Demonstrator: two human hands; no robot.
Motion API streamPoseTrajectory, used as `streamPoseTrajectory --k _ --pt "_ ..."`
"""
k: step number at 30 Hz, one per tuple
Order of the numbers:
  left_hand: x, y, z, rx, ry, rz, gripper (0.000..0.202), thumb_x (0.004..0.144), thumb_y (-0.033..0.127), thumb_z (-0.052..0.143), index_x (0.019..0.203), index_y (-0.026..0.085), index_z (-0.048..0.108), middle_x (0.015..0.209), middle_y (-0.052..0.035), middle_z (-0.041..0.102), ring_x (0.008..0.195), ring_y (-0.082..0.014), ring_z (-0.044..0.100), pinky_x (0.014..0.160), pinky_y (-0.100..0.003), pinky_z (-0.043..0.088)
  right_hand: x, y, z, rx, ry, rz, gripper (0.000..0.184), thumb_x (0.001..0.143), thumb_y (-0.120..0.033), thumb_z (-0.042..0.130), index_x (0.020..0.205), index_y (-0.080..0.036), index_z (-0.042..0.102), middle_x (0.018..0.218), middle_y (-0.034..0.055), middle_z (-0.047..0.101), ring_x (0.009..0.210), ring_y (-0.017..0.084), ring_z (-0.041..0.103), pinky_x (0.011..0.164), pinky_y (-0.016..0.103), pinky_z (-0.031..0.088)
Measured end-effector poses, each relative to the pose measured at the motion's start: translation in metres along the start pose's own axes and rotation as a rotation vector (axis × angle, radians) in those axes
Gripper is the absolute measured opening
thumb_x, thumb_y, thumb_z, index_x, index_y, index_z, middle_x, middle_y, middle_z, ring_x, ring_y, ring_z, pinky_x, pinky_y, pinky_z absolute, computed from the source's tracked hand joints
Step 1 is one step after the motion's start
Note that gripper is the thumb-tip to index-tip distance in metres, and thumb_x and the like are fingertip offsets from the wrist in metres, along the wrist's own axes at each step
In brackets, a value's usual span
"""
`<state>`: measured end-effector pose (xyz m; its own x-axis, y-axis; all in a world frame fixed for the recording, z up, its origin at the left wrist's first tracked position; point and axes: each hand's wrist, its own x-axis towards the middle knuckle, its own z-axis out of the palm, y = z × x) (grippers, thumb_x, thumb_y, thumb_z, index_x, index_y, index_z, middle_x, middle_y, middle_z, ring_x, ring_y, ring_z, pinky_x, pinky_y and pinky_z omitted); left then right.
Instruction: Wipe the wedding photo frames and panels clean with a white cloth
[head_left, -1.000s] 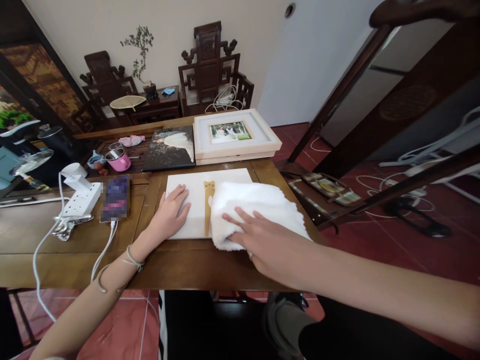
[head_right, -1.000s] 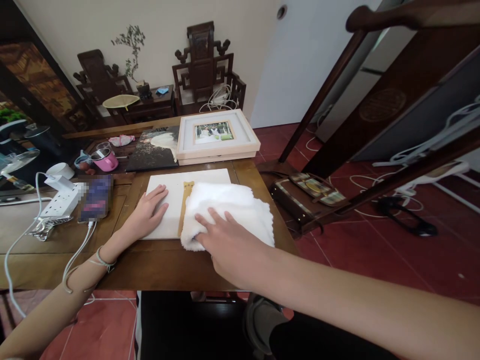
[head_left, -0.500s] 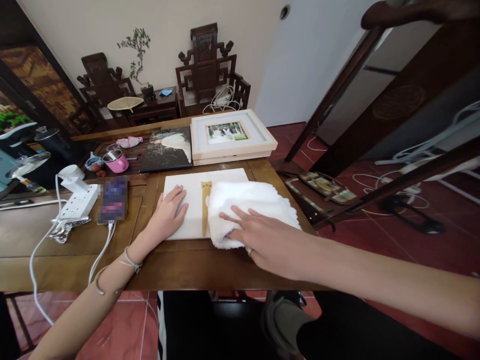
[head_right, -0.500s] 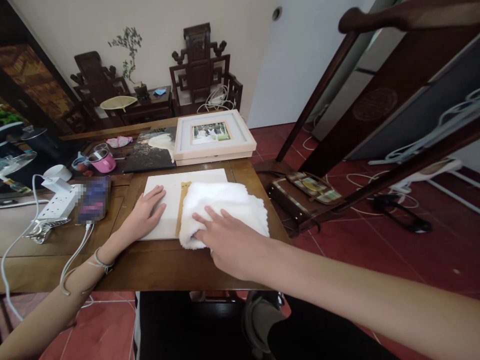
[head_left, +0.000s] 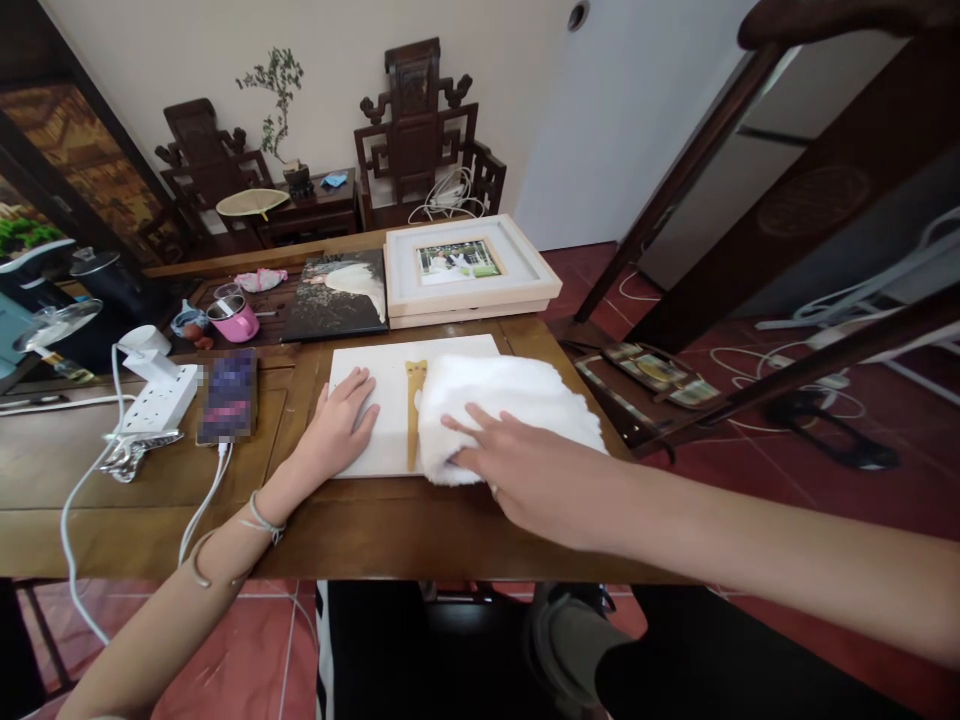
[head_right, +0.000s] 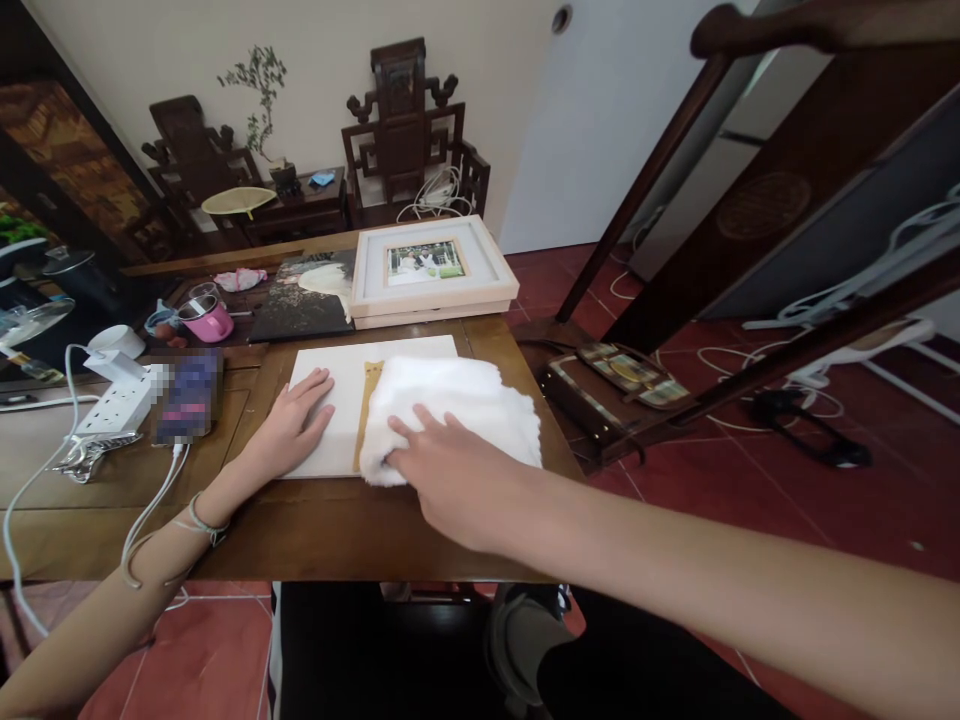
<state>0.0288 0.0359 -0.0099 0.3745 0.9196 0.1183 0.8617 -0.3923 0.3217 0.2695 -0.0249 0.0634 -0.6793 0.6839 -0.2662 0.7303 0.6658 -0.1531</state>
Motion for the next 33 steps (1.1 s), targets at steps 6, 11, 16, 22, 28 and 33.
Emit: streamPoseTrajectory --k 6,11,16,22,28,33 --pt "0.001 0.002 -0.002 -0.007 -0.004 -0.011 0.044 0.095 0.026 0.038 0.135 0.013 0.049 0.151 -0.0165 0.042 0.144 -0.0291 0.033 0.114 -0.062 0.023 -0.019 -0.024 -0.005 0.105 -0.207 -0.014 0.049 0.072 0.000 0.053 0.117 -0.013 0.067 0.153 0.0175 0.037 0.138 0.043 0.033 0.103 0.058 0.043" --pt "0.002 0.003 -0.003 -0.008 -0.008 -0.015 0.044 0.095 0.026 0.038 0.135 0.013 0.049 0.151 -0.0163 0.041 0.144 -0.0286 0.032 0.115 -0.061 0.022 -0.019 -0.018 0.003 0.111 -0.102 -0.062 0.042 0.069 0.001 0.053 0.105 -0.013 0.070 0.147 0.0205 0.044 0.135 0.045 0.038 0.097 0.060 0.046" --pt "0.002 0.002 -0.002 -0.005 -0.013 -0.022 0.044 0.095 0.027 0.038 0.135 0.015 0.049 0.151 -0.0155 0.041 0.144 -0.0290 0.032 0.115 -0.062 0.022 -0.018 -0.013 -0.009 0.125 -0.111 -0.053 0.040 0.071 0.004 0.043 0.096 -0.014 0.069 0.127 0.0183 0.060 0.116 0.034 0.059 0.087 0.045 0.053" --pt "0.000 0.001 -0.001 0.003 -0.011 -0.013 0.045 0.095 0.027 0.038 0.135 0.012 0.049 0.151 -0.0168 0.041 0.144 -0.0291 0.032 0.114 -0.062 0.022 -0.010 0.006 -0.010 0.067 -0.039 -0.044 0.047 0.075 0.001 0.041 0.112 -0.015 0.066 0.135 0.0191 0.056 0.116 0.034 0.059 0.085 0.046 0.053" --pt "0.000 0.002 -0.002 -0.004 -0.015 -0.015 0.044 0.095 0.027 0.037 0.135 0.013 0.049 0.151 -0.0169 0.041 0.144 -0.0287 0.031 0.115 -0.061 0.022 0.022 0.043 0.006 -0.009 0.117 -0.022 0.058 0.073 0.005 0.041 0.126 -0.010 0.060 0.153 0.0179 0.036 0.141 0.036 0.031 0.104 0.050 0.044" --pt "-0.001 0.001 -0.002 -0.018 -0.011 -0.012 0.044 0.094 0.027 0.038 0.135 0.015 0.048 0.151 -0.0162 0.041 0.144 -0.0291 0.032 0.114 -0.062 0.022 0.035 0.057 0.013 -0.039 0.181 -0.015 0.060 0.071 0.005 0.043 0.126 -0.011 0.061 0.154 0.0166 0.034 0.144 0.037 0.023 0.111 0.057 0.034"
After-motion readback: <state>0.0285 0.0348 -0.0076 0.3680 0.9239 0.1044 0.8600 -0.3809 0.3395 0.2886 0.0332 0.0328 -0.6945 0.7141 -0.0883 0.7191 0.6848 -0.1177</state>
